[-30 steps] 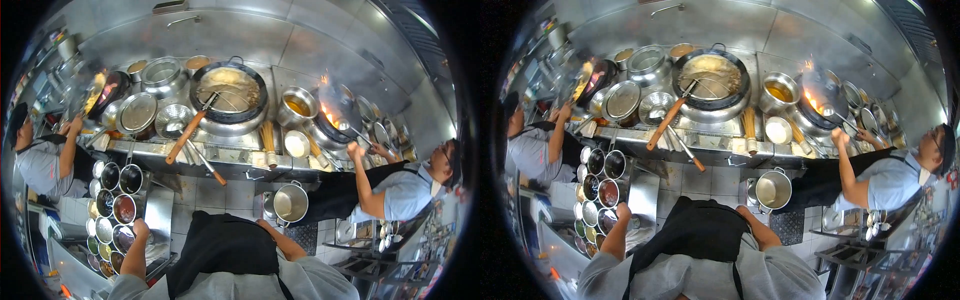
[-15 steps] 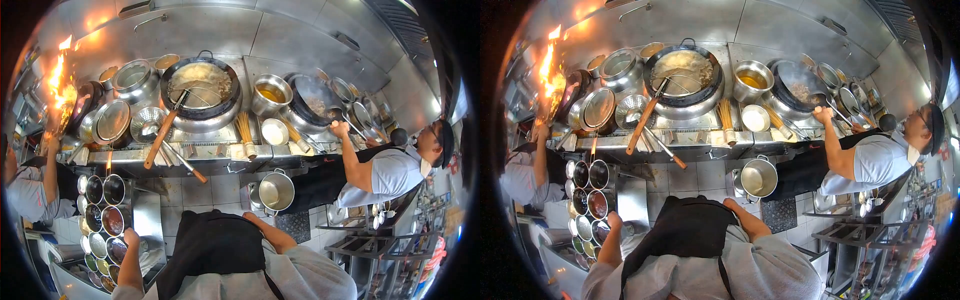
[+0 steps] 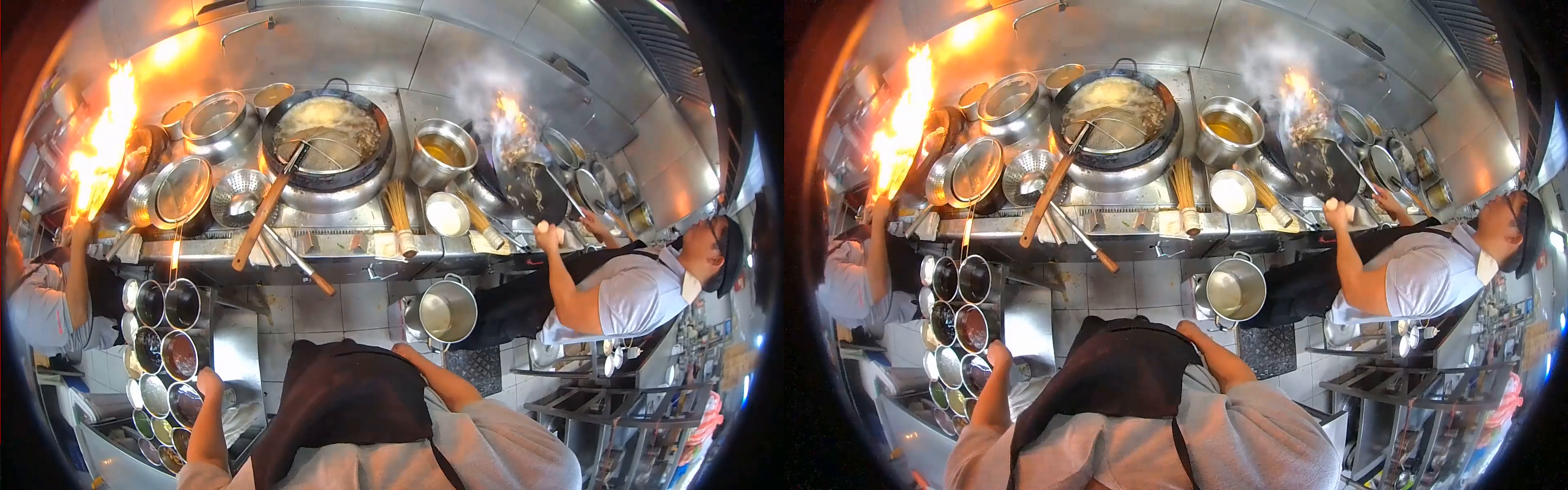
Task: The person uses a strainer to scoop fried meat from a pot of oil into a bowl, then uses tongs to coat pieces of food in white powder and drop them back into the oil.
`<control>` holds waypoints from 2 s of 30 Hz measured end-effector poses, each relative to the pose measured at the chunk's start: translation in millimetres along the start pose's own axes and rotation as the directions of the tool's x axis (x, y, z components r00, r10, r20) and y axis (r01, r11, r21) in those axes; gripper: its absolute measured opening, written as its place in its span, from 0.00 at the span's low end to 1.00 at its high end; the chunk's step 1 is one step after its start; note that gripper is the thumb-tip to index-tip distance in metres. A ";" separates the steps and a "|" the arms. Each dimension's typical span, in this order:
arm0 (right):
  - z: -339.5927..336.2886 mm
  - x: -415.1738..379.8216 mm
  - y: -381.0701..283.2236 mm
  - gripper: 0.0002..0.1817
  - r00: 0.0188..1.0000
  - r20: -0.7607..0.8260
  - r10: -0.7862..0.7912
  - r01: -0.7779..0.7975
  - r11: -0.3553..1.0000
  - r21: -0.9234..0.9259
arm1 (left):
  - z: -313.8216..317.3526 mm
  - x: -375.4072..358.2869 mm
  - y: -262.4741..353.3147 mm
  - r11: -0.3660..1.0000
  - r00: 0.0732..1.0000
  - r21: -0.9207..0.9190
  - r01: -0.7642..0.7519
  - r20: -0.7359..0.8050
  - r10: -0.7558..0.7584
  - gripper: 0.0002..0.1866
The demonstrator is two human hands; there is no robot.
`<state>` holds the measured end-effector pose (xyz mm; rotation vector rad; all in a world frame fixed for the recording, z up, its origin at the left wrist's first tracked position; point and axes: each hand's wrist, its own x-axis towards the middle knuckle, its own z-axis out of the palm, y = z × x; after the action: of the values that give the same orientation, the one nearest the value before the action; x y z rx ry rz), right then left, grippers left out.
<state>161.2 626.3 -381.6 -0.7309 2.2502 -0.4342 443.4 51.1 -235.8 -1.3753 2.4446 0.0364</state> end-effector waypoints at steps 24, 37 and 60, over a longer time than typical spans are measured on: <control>-2.3 -2.7 2.6 0.17 0.999 0.039 -0.037 0.035 0.997 0.064 | 1.1 -2.2 -1.6 0.998 0.992 0.021 -0.067 -0.108 0.069 0.11; -23.0 -10.5 -19.4 0.18 0.996 0.089 -0.025 0.026 1.000 -0.009 | 9.5 1.8 -5.7 0.999 0.993 0.001 -0.038 -0.111 0.038 0.14; -6.6 -1.9 -10.5 0.23 0.994 0.058 0.096 -0.100 0.992 0.071 | -5.8 -2.9 1.4 1.000 1.000 0.003 -0.002 -0.005 0.002 0.11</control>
<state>161.4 619.8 -370.8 -0.5846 2.1960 -0.4423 442.0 53.1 -229.6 -1.3734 2.4485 0.0294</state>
